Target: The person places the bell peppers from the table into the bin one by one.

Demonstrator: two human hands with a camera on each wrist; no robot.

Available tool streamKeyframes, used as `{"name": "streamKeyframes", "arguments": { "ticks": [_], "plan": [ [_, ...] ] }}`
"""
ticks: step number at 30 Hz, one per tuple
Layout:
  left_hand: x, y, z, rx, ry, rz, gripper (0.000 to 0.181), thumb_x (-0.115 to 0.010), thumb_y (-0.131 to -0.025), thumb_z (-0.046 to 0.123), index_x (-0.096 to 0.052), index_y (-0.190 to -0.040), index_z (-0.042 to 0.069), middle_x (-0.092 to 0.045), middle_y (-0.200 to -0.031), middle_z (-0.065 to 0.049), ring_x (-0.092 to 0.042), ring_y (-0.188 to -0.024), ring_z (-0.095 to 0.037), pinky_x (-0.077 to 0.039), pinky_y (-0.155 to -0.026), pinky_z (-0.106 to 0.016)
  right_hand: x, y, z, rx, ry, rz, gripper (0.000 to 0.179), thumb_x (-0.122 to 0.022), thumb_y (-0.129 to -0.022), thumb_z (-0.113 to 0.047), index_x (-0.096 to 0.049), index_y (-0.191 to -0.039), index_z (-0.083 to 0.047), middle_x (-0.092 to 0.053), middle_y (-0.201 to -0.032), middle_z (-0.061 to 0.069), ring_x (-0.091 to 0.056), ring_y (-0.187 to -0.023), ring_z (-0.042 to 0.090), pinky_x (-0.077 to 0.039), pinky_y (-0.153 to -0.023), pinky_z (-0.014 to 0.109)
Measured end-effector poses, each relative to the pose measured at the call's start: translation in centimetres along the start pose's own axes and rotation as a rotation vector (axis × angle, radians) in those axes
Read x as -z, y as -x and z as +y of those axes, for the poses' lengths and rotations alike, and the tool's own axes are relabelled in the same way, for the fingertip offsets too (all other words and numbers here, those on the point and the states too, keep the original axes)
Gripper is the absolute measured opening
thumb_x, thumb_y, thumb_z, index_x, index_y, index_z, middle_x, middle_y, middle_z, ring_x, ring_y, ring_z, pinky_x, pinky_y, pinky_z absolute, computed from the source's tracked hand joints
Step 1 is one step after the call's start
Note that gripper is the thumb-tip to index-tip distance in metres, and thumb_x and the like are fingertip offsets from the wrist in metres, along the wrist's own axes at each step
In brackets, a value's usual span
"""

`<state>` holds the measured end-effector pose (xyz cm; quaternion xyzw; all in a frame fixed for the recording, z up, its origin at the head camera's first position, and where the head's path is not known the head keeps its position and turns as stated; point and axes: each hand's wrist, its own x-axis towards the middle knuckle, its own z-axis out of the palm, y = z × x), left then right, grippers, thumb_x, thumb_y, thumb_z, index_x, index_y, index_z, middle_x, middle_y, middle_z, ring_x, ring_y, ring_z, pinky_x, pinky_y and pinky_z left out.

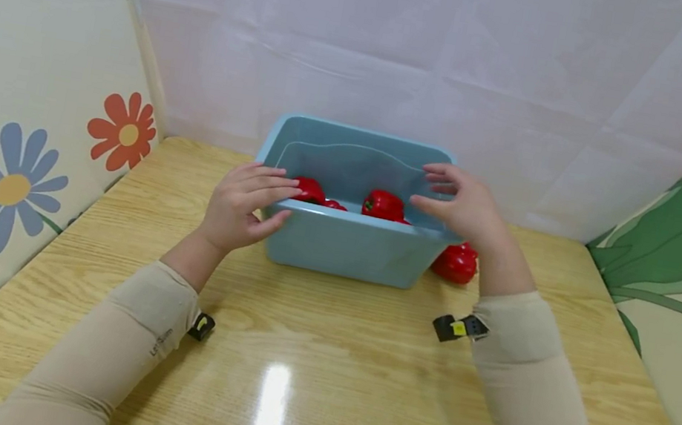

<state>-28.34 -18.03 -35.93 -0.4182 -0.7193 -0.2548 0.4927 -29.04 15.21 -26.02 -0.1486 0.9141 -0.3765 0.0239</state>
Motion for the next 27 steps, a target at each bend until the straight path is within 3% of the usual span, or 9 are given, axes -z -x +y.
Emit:
{"name": "streamKeyframes", "arguments": {
  "ticks": [10,21,27],
  "plan": [
    [0.0,0.0,0.0,0.001,-0.006,0.003,0.033,-0.065,-0.076,0.027,-0.071,-0.102,0.007,-0.069,-0.1,-0.008,-0.061,-0.1,-0.029,-0.042,-0.086,-0.052,1.3,0.5,1.3,0.0,-0.018,0.034,0.06,-0.069,-0.079,-0.034,-0.046,-0.131,-0.017,-0.048,-0.131,0.006,-0.045,-0.119,0.026,-0.042,-0.093,0.046],
    [0.0,0.0,0.0,0.002,-0.005,0.009,0.033,-0.067,-0.075,0.025,-0.071,-0.101,0.007,-0.069,-0.1,-0.008,-0.062,-0.098,-0.031,-0.042,-0.087,-0.051,2.7,1.7,3.1,-0.058,-0.023,0.074,0.066,-0.068,-0.079,-0.041,-0.044,-0.134,-0.016,-0.047,-0.133,0.008,-0.044,-0.12,0.03,-0.041,-0.093,0.052],
    [0.0,0.0,0.0,0.002,-0.002,0.011,0.032,-0.066,-0.075,0.026,-0.071,-0.101,0.006,-0.069,-0.1,-0.009,-0.062,-0.097,-0.032,-0.042,-0.086,-0.051,3.3,2.3,4.4,-0.08,-0.034,0.135,0.063,-0.065,-0.081,-0.04,-0.044,-0.134,-0.014,-0.046,-0.134,0.011,-0.043,-0.122,0.031,-0.038,-0.095,0.052]
  ]
}}
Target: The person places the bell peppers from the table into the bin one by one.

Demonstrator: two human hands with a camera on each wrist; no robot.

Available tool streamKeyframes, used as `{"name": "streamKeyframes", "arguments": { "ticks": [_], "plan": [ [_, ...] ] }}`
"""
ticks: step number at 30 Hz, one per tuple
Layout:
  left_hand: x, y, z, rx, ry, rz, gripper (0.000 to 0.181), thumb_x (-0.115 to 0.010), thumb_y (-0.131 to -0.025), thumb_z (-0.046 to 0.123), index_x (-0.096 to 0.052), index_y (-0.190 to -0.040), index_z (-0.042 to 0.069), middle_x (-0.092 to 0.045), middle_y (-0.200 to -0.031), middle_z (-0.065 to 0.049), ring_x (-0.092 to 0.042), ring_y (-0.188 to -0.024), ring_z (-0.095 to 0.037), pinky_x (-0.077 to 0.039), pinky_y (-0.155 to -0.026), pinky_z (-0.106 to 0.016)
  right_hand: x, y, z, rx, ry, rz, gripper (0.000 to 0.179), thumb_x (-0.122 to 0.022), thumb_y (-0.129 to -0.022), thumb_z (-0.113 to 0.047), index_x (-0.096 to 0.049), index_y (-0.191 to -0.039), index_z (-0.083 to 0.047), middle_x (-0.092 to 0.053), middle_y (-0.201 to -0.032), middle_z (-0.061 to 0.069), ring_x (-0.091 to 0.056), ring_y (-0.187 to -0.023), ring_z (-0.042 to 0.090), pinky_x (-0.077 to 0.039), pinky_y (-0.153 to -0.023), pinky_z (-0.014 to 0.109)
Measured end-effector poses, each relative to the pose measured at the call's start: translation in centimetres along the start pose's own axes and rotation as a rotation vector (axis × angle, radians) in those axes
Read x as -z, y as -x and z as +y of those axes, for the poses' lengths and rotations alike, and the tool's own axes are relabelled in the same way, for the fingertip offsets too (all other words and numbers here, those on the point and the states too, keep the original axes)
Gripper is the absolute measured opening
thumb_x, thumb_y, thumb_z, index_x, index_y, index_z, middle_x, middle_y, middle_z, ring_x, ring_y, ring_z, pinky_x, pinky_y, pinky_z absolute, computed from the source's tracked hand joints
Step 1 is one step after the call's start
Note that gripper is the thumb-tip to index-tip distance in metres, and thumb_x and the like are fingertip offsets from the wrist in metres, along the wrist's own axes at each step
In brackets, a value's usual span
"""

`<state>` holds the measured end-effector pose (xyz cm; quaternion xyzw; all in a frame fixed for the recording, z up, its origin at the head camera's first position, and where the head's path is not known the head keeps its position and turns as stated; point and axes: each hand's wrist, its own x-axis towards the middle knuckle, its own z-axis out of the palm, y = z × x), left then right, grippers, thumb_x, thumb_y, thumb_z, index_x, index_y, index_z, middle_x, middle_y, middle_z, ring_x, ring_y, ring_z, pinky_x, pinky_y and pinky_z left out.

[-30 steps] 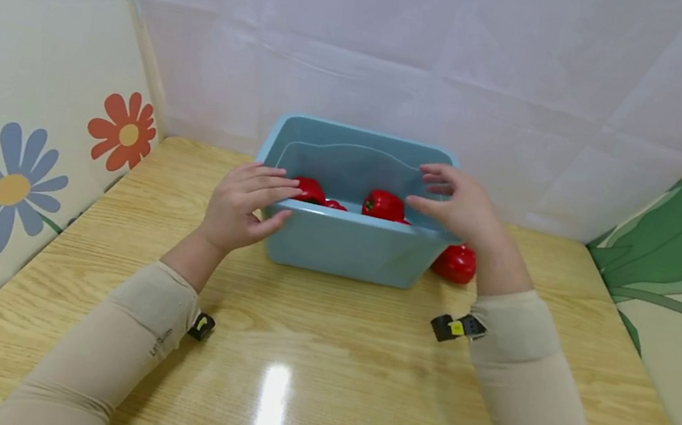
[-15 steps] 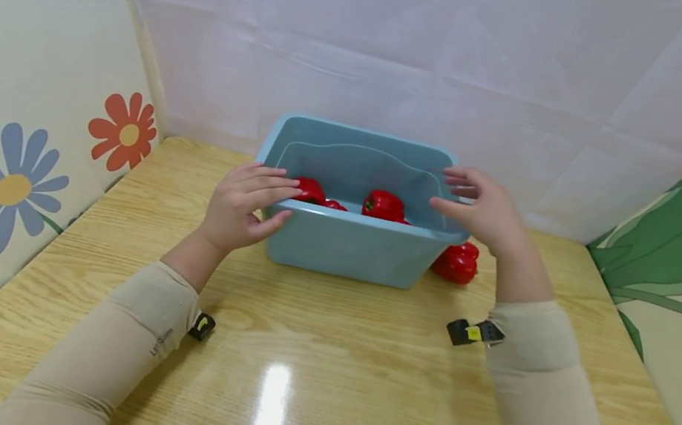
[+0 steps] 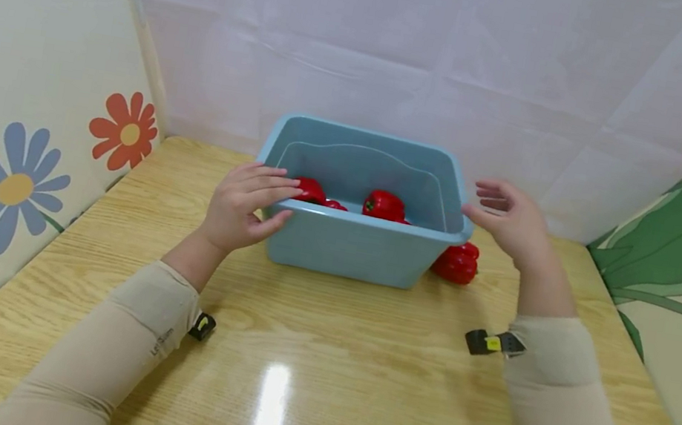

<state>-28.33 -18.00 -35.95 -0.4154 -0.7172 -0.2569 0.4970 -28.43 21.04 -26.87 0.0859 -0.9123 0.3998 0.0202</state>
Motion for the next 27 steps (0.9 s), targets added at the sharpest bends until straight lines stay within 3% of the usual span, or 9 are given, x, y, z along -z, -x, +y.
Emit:
{"name": "streamKeyframes", "arguments": {
  "ticks": [16,22,27],
  "plan": [
    [0.1,0.1,0.0,0.009,0.005,-0.003,0.033,-0.067,-0.074,0.024,-0.071,-0.101,0.006,-0.069,-0.101,-0.008,-0.061,-0.099,-0.031,-0.041,-0.091,-0.047,1.2,0.8,3.6,-0.077,-0.012,0.105,0.069,-0.059,-0.082,-0.051,-0.042,-0.135,-0.01,-0.045,-0.134,0.016,-0.042,-0.121,0.034,-0.036,-0.095,0.055],
    [0.1,0.1,0.0,0.006,-0.003,-0.003,0.032,-0.065,-0.077,0.027,-0.071,-0.1,0.007,-0.069,-0.101,-0.008,-0.062,-0.098,-0.03,-0.042,-0.086,-0.052,1.1,0.9,5.0,-0.085,0.006,0.097,0.068,-0.06,-0.081,-0.05,-0.044,-0.133,-0.009,-0.047,-0.132,0.016,-0.044,-0.12,0.034,-0.037,-0.095,0.054],
    [0.0,0.1,0.0,0.007,-0.002,-0.01,0.032,-0.066,-0.075,0.026,-0.071,-0.101,0.007,-0.069,-0.101,-0.007,-0.061,-0.099,-0.029,-0.042,-0.089,-0.048,0.3,0.9,6.7,-0.102,0.005,0.087,0.065,-0.061,-0.082,-0.047,-0.044,-0.133,-0.009,-0.047,-0.132,0.017,-0.044,-0.119,0.034,-0.038,-0.094,0.053]
  ]
}}
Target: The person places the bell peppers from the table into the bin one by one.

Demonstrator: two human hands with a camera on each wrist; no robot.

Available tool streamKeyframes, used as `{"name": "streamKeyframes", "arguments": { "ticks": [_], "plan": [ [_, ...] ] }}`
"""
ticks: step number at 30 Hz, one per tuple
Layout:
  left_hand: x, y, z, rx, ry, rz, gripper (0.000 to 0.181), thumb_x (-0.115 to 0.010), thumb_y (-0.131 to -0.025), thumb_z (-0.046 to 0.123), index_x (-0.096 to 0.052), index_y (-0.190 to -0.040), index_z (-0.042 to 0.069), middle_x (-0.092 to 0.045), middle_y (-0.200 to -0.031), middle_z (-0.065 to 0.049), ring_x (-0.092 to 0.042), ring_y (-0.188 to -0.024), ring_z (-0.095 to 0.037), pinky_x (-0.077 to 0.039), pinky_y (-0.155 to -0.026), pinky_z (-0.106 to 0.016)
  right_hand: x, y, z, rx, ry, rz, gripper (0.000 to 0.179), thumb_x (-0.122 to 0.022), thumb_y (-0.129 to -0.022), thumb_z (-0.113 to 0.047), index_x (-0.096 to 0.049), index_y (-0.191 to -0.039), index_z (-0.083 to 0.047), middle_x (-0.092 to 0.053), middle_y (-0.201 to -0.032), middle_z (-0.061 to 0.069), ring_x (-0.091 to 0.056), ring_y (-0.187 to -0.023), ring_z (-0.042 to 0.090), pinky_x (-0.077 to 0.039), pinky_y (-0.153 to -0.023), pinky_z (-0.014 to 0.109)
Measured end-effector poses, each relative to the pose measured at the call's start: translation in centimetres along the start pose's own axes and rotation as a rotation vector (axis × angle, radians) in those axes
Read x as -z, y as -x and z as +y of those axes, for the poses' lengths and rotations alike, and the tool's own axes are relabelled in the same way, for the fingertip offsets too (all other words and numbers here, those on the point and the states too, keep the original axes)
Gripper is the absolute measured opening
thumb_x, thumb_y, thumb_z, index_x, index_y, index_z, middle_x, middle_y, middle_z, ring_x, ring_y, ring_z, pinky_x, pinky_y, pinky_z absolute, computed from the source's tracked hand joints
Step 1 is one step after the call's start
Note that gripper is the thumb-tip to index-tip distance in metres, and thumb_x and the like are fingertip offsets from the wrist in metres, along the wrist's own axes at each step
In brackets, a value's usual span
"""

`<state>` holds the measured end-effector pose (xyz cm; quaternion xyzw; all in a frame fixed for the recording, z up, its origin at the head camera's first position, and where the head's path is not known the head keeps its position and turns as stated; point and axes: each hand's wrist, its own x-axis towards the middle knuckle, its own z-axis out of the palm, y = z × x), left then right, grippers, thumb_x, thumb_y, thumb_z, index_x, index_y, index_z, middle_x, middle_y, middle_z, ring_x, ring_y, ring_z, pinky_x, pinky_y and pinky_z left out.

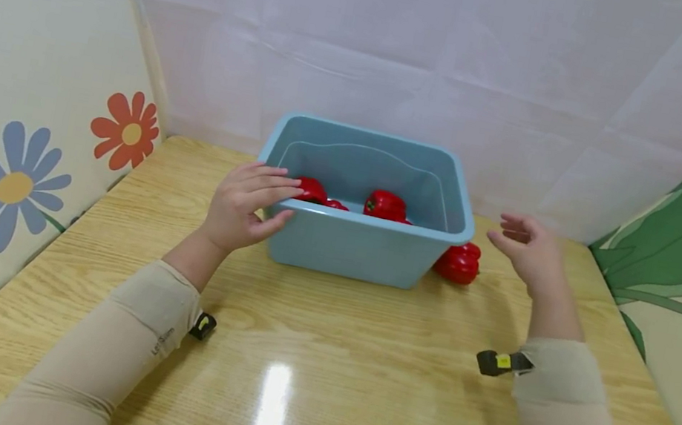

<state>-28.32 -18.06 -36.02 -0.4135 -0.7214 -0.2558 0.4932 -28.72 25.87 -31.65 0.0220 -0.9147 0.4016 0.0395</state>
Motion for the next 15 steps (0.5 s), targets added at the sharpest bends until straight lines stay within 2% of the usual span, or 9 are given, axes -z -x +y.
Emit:
{"name": "streamKeyframes", "arguments": {
  "ticks": [8,15],
  "plan": [
    [0.0,0.1,-0.1,-0.001,-0.006,-0.008,0.032,-0.065,-0.076,0.027,-0.071,-0.101,0.008,-0.069,-0.101,-0.008,-0.061,-0.1,-0.028,-0.042,-0.09,-0.047,-1.3,0.0,2.0,-0.076,-0.004,-0.062,0.07,-0.06,-0.082,-0.049,-0.04,-0.136,-0.01,-0.043,-0.136,0.016,-0.041,-0.122,0.036,-0.037,-0.095,0.054],
    [0.0,0.1,0.0,0.006,-0.008,-0.009,0.032,-0.066,-0.075,0.025,-0.071,-0.101,0.008,-0.069,-0.102,-0.007,-0.061,-0.101,-0.027,-0.041,-0.092,-0.045,-2.1,-0.2,3.0,-0.05,0.005,-0.06,0.063,-0.062,-0.084,-0.04,-0.042,-0.134,-0.007,-0.045,-0.133,0.016,-0.043,-0.121,0.036,-0.038,-0.095,0.053]
  ]
}}
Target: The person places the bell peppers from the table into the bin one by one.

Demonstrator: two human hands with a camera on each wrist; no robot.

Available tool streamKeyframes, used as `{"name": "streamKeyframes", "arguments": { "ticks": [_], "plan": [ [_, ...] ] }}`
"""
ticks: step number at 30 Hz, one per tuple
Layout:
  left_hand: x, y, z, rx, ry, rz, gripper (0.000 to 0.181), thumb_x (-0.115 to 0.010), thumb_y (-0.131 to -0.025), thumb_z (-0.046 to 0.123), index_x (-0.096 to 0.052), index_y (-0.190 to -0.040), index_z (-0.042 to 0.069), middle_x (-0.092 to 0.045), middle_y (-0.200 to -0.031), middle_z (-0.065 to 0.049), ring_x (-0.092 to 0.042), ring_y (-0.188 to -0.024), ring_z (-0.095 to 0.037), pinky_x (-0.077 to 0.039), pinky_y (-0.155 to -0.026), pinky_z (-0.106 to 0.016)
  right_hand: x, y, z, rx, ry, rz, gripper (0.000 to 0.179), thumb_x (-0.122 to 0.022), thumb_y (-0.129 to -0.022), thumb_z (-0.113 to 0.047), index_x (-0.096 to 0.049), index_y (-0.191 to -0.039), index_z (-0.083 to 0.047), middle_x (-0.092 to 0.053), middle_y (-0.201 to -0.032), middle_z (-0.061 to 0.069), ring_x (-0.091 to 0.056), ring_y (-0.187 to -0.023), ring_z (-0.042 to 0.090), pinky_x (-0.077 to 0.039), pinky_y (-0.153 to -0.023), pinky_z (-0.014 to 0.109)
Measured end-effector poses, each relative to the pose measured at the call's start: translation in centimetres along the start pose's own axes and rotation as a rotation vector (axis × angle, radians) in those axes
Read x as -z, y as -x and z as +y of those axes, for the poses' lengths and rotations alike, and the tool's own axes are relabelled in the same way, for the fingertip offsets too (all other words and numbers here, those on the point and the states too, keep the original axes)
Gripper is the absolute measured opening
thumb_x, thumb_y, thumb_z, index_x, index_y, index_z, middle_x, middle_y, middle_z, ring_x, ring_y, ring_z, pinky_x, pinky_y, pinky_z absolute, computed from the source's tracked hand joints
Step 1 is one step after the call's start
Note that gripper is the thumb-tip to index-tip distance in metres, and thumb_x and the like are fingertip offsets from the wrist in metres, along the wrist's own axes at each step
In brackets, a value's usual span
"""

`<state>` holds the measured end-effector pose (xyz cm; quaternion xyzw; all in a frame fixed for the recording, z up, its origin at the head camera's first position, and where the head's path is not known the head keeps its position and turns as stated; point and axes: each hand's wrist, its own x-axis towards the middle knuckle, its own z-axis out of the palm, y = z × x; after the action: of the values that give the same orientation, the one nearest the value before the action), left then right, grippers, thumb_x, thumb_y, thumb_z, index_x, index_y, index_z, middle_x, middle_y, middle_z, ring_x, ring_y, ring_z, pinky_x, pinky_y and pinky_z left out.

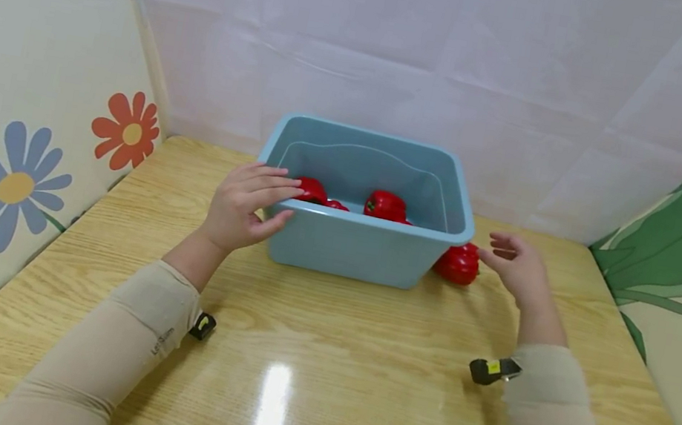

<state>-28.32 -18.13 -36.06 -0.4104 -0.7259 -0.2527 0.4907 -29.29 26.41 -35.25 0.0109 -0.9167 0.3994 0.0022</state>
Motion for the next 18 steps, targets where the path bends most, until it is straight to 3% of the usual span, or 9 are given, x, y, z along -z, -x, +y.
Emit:
{"name": "streamKeyframes", "arguments": {
  "ticks": [7,18],
  "plan": [
    [0.0,0.0,0.0,0.001,0.004,-0.005,0.033,-0.067,-0.074,0.025,-0.071,-0.102,0.008,-0.069,-0.103,-0.007,-0.061,-0.102,-0.027,-0.04,-0.093,-0.045,-1.0,-0.5,0.9,0.021,-0.014,-0.004,0.056,-0.064,-0.085,-0.029,-0.045,-0.131,-0.004,-0.046,-0.132,0.021,-0.044,-0.12,0.039,-0.04,-0.094,0.052],
    [0.0,0.0,0.0,0.005,0.002,-0.001,0.032,-0.065,-0.077,0.028,-0.071,-0.101,0.008,-0.069,-0.102,-0.007,-0.061,-0.101,-0.027,-0.04,-0.093,-0.044,-2.3,-1.0,1.4,-0.017,-0.002,-0.039,0.062,-0.065,-0.083,-0.029,-0.041,-0.135,-0.003,-0.04,-0.138,0.019,-0.04,-0.123,0.04,-0.039,-0.095,0.051]
  ]
}}
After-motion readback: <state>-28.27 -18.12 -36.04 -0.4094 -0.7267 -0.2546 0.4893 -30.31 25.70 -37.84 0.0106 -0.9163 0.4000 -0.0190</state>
